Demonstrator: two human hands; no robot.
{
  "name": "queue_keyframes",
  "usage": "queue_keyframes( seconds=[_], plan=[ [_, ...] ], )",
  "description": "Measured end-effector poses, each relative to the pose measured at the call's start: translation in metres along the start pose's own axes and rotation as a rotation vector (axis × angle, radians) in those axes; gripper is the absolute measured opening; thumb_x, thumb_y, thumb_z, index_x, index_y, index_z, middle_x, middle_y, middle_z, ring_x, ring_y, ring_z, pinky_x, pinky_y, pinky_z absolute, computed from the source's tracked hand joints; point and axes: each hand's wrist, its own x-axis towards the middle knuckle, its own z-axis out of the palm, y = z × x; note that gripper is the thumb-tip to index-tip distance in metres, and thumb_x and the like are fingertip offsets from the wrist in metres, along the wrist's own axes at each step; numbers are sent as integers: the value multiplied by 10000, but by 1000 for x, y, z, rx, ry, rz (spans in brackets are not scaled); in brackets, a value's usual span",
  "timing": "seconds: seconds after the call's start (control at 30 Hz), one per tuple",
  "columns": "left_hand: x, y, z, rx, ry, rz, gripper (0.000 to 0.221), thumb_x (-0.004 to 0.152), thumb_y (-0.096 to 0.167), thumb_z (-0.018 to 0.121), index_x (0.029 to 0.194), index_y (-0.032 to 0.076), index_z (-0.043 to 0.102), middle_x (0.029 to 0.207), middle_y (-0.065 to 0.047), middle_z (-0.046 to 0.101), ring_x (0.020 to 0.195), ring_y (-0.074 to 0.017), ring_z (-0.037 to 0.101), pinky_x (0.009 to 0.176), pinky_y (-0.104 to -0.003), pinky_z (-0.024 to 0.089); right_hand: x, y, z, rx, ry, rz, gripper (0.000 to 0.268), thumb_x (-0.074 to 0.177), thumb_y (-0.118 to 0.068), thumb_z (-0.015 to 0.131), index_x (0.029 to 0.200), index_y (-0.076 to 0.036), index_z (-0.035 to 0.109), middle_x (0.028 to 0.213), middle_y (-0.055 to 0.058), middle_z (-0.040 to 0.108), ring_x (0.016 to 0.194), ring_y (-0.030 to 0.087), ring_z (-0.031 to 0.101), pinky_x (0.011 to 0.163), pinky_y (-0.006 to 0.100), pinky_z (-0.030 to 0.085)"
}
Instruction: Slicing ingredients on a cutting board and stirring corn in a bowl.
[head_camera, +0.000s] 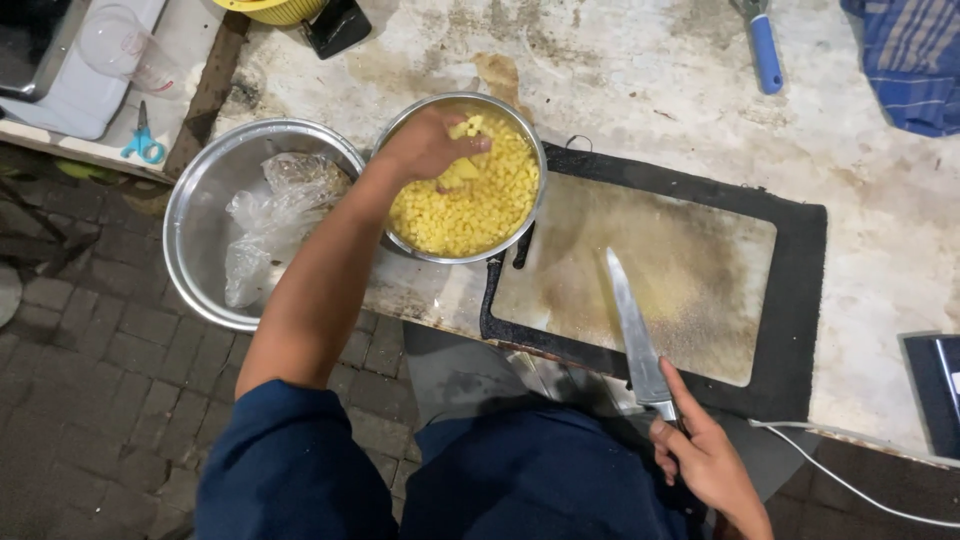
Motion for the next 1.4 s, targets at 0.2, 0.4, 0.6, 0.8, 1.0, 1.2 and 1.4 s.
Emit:
queue_keyframes(
  seconds=[0.2,0.4,0.6,0.8,1.0,1.2,1.4],
  plan=[
    [-14,5,-15,-80,-78,-15,360,906,212,639,1265,229,617,1574,-93,349,1316,-329,480,1131,-489,326,-2,-5,-1,-45,0,67,809,928,-13,480,1590,-393,213,633,128,414,510,240,403,448,405,409],
    [-6,-11,-15,276,-202,83,625,926,564,423,1478,269,420,1590,-87,291,1438,-313,293,1160,-506,224,-3,-15,1,-44,8,41,784,936,-33,471,1597,-359,205,621,107,366,501,240,393,451,409,421],
    [-25,14,24,569,25,206,320,982,252,461,1215,210,675,1219,-81,607,1243,-356,458,1106,-589,274,4,-9,1,-67,-12,46,786,943,-40,472,1600,-368,191,617,119,398,509,241,410,470,410,428],
    [3,-6,53,681,50,257,343,878,-81,376,1017,73,649,828,-76,663,758,-233,644,975,-564,447,1,-4,-1,-92,-1,2,788,927,-36,476,1591,-361,201,589,109,402,495,213,400,453,381,439],
    [-23,10,15,132,196,-7,369,922,225,700,1267,153,589,1051,-129,727,620,-145,665,500,-272,557,-2,-6,-5,-106,8,15,782,938,-54,479,1598,-356,190,606,106,416,509,220,419,474,391,454],
    [-21,-13,21,141,225,131,214,957,100,590,1139,122,700,1259,-132,664,428,-76,519,388,-207,499,1,-8,-2,-98,-1,-7,776,928,-38,483,1591,-348,223,612,100,423,506,214,430,460,375,450],
    [8,-55,49,185,180,244,288,940,128,552,1181,21,669,1230,-165,665,1139,-328,606,934,-487,501,-5,-12,-3,-130,18,-1,768,932,-54,486,1591,-350,225,583,88,395,513,207,422,480,379,455]
  ],
)
